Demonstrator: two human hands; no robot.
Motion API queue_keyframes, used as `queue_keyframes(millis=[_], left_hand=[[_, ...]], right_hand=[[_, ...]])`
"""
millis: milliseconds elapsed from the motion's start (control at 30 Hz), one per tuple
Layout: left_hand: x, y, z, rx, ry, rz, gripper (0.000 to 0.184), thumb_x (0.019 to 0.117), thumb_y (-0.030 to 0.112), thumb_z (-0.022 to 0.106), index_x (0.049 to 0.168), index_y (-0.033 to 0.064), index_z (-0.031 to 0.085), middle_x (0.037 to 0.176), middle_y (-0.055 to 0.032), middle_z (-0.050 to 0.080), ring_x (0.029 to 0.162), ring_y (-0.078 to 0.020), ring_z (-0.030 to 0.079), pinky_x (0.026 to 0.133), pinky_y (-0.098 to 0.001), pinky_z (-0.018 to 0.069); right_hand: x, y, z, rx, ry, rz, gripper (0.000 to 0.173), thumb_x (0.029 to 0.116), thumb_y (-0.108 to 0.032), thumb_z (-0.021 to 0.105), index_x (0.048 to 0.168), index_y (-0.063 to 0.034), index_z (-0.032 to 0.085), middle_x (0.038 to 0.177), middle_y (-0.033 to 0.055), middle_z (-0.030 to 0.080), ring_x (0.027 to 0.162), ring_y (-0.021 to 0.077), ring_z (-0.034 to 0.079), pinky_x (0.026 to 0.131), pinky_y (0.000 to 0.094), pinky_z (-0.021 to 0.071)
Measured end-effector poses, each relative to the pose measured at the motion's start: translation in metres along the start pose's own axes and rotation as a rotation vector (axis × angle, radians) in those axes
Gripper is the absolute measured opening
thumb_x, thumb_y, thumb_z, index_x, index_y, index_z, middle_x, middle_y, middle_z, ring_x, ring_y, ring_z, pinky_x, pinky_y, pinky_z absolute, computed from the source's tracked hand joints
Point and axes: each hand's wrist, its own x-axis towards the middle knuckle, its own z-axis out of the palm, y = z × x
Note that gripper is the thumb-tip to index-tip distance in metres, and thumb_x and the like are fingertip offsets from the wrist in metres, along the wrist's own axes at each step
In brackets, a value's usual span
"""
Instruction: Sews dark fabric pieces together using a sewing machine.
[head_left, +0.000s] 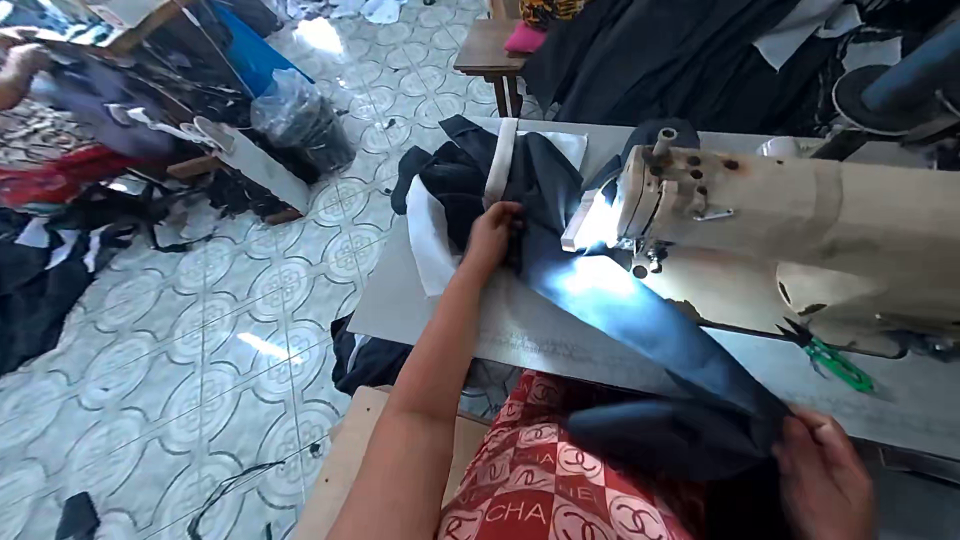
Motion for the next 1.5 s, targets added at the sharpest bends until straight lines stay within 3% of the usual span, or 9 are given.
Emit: queue_keyframes(millis=[300,500,600,667,733,833,1133,1267,1500], left_hand=[[-0.007,-0.014,-0.037,-0.13,0.136,-0.039,0.039,0.1025,0.007,0.04,0.14,0.0049,0.05,0.111,-0.0044,0.069,0.071,-0.0066,0.061,0.062,-0.0244,0.0515],[-0.082,0.036,0.013,0.342,-0.13,0.533,0.02,0.0938,0.004,0.059,0.11,0.0009,0.07,0.112,-0.0118,0.072,0.107,-0.0223,0.069,0.095,-0.0442,0.057],[-0.143,0.075,0.07,0.27,-0.44,0.83,0.038,0.0943,0.041,0.07,0.125,0.018,0.071,0.134,-0.0049,0.067,0.135,-0.0256,0.055,0.114,-0.0505,0.043],[-0.163,0.089,0.091,0.316,-0.651,0.941,0.03,0.0957,0.024,0.068,0.125,0.0192,0.068,0.141,-0.0054,0.063,0.142,-0.0303,0.05,0.12,-0.0622,0.0302],[-0.157,0.086,0.089,0.442,-0.75,0.889,0.01,0.0894,0.01,0.072,0.1,0.0122,0.073,0.099,-0.0054,0.075,0.102,-0.0262,0.072,0.105,-0.0594,0.048],[-0.124,0.08,0.041,0.669,-0.722,0.718,0.019,0.0901,0.022,0.076,0.086,0.0055,0.067,0.07,-0.0126,0.066,0.065,-0.033,0.069,0.062,-0.054,0.0566],[-0.076,0.086,-0.07,1.147,-0.147,0.26,0.024,0.0947,0.016,0.074,0.114,0.0021,0.068,0.097,-0.0298,0.07,0.089,-0.0548,0.068,0.079,-0.0768,0.048],[-0.113,0.09,-0.055,1.066,0.026,0.294,0.049,0.0943,0.018,0.074,0.139,0.0064,0.06,0.142,-0.0261,0.056,0.134,-0.0558,0.046,0.106,-0.0881,0.0135],[-0.165,0.079,0.094,0.689,-0.324,0.611,0.028,0.1016,0.036,0.06,0.122,0.0232,0.075,0.129,-0.0063,0.069,0.128,-0.0319,0.061,0.108,-0.0722,0.036]], right_hand=[[-0.007,0.013,-0.033,-0.365,0.018,-0.181,0.024,0.1034,-0.006,0.053,0.101,0.0164,0.059,0.097,0.0106,0.067,0.094,-0.005,0.06,0.087,0.0142,0.0495],[0.001,-0.036,-0.018,-0.429,-0.333,-0.307,0.024,0.1065,-0.017,0.055,0.103,0.0061,0.063,0.088,0.0128,0.07,0.081,0.0042,0.066,0.076,0.0199,0.0554],[-0.004,-0.058,0.013,-0.314,-0.601,-0.395,0.024,0.1063,-0.023,0.057,0.103,-0.0016,0.068,0.09,0.0108,0.074,0.083,0.0081,0.071,0.077,0.0225,0.0581],[-0.006,-0.068,0.026,-0.235,-0.704,-0.445,0.022,0.105,-0.024,0.06,0.102,-0.0047,0.069,0.088,0.008,0.074,0.08,0.0075,0.07,0.074,0.0211,0.0575],[-0.003,-0.071,0.022,-0.383,-0.667,-0.468,0.025,0.1002,-0.033,0.067,0.104,-0.0079,0.072,0.09,0.0055,0.075,0.078,0.0097,0.071,0.069,0.0248,0.0587],[0.017,-0.054,0.009,-0.841,-0.476,-0.446,0.03,0.087,-0.034,0.076,0.106,-0.0105,0.075,0.089,0.0089,0.075,0.069,0.0275,0.073,0.054,0.0488,0.0587],[0.115,-0.013,0.038,-0.817,-0.209,-0.433,0.015,0.0996,-0.013,0.065,0.11,-0.0086,0.076,0.109,0.0118,0.075,0.101,0.0311,0.073,0.085,0.0534,0.0595],[0.118,0.002,-0.006,-1.067,-0.098,-0.126,0.03,0.1026,-0.014,0.061,0.129,-0.0022,0.067,0.132,0.0252,0.064,0.123,0.0481,0.06,0.096,0.0678,0.049],[0.103,0.047,-0.044,-1.155,-0.026,-0.056,0.031,0.1044,-0.011,0.055,0.13,0.0051,0.063,0.126,0.0348,0.062,0.12,0.057,0.057,0.091,0.072,0.0486]])
